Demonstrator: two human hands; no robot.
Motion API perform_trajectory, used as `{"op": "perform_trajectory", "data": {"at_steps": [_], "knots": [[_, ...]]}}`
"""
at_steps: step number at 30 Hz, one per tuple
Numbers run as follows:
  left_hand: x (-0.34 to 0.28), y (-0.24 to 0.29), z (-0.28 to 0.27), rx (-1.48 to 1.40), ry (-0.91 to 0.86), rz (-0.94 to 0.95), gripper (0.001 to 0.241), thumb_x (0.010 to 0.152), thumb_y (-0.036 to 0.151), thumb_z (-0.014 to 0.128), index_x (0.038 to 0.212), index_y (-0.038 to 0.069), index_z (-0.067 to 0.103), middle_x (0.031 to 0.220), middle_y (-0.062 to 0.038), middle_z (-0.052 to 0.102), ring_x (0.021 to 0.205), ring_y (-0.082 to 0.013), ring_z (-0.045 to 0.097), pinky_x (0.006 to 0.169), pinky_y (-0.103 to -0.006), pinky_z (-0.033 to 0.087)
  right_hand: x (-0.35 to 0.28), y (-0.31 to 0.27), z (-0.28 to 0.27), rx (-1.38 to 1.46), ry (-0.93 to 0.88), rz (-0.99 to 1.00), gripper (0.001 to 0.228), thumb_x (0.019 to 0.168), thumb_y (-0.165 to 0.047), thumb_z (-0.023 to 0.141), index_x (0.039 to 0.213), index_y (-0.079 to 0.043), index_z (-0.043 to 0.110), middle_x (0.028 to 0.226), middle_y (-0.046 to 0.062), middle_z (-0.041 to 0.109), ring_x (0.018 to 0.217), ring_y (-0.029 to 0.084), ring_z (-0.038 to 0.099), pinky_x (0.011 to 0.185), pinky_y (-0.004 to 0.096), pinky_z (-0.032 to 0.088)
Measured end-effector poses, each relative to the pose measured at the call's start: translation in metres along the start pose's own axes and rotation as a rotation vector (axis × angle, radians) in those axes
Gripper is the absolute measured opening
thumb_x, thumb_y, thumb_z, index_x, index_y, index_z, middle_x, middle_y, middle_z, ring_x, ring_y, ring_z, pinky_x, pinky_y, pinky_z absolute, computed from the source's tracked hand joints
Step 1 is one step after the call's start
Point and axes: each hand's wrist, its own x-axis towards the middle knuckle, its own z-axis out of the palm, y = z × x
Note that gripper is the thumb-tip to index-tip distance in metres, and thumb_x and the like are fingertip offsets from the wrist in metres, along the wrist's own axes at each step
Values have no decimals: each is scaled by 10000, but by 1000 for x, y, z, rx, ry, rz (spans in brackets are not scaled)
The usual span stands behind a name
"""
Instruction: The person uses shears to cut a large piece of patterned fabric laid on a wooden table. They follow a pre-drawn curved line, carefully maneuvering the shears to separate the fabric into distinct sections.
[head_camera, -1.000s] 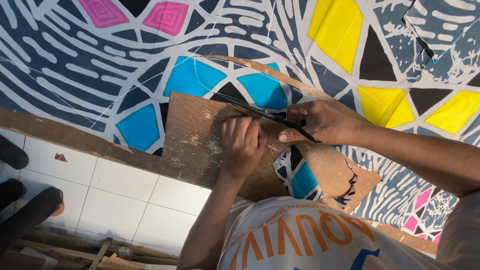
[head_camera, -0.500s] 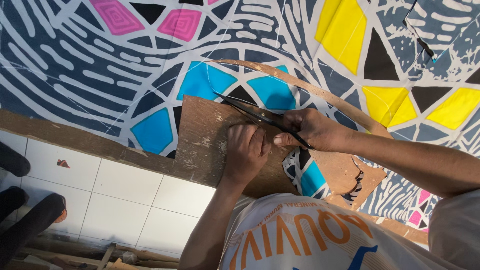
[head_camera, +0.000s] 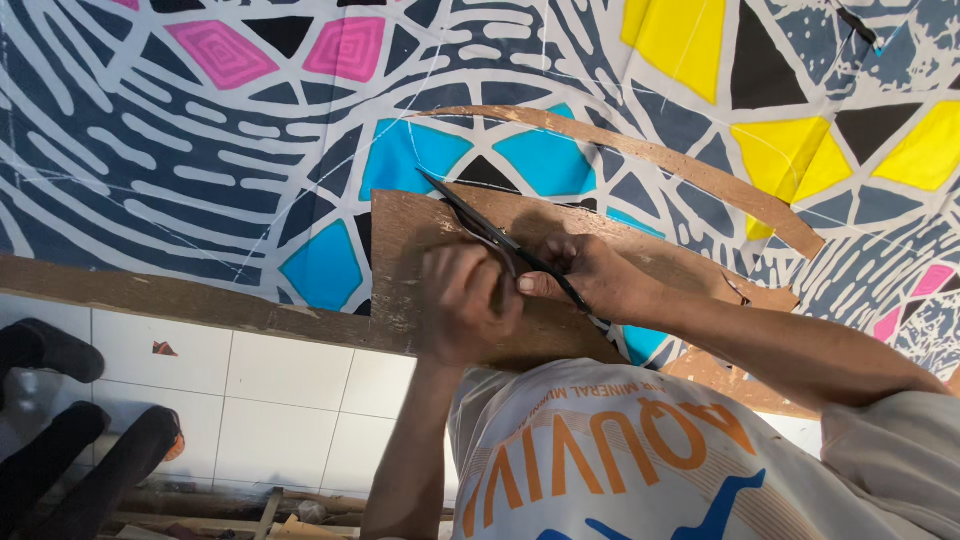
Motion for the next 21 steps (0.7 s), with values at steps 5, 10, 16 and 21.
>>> {"op": "perform_trajectory", "data": {"at_steps": [5, 10, 16, 21], "knots": [[24, -39, -37, 497, 122, 19, 328, 847, 21, 665, 1172, -20, 690, 1260, -183, 610, 1238, -378, 577, 1049, -535, 459, 3, 14, 22, 104, 45, -185, 494, 889, -492, 794, 812, -27, 644, 627, -7, 504, 566, 72, 471, 475, 263, 369], [53, -64, -55, 434, 46, 83, 283, 901, 22, 704, 1178, -36, 689, 1258, -154, 627, 1246, -342, 581, 1064, -513, 455, 2, 10, 40, 241, 55, -12, 477, 770, -500, 797, 861, -54, 657, 595, 22, 555, 479, 106, 538, 425, 264, 418], [53, -85, -66, 383, -34, 171, 158, 957, 56, 742, 1110, 18, 730, 1203, -99, 647, 1160, -297, 599, 992, -472, 455, -2, -14, 62, 324, 164, 41, 518, 775, -462, 843, 896, 5, 654, 625, 43, 546, 512, 118, 521, 454, 272, 400], [58, -96, -69, 332, -73, 220, 168, 946, 65, 748, 1109, 23, 739, 1221, -88, 653, 1137, -277, 590, 979, -447, 453, -6, -38, 90, 450, 280, -48, 648, 739, -453, 829, 1241, -101, 617, 726, -30, 559, 642, 78, 497, 563, 250, 409]]}}
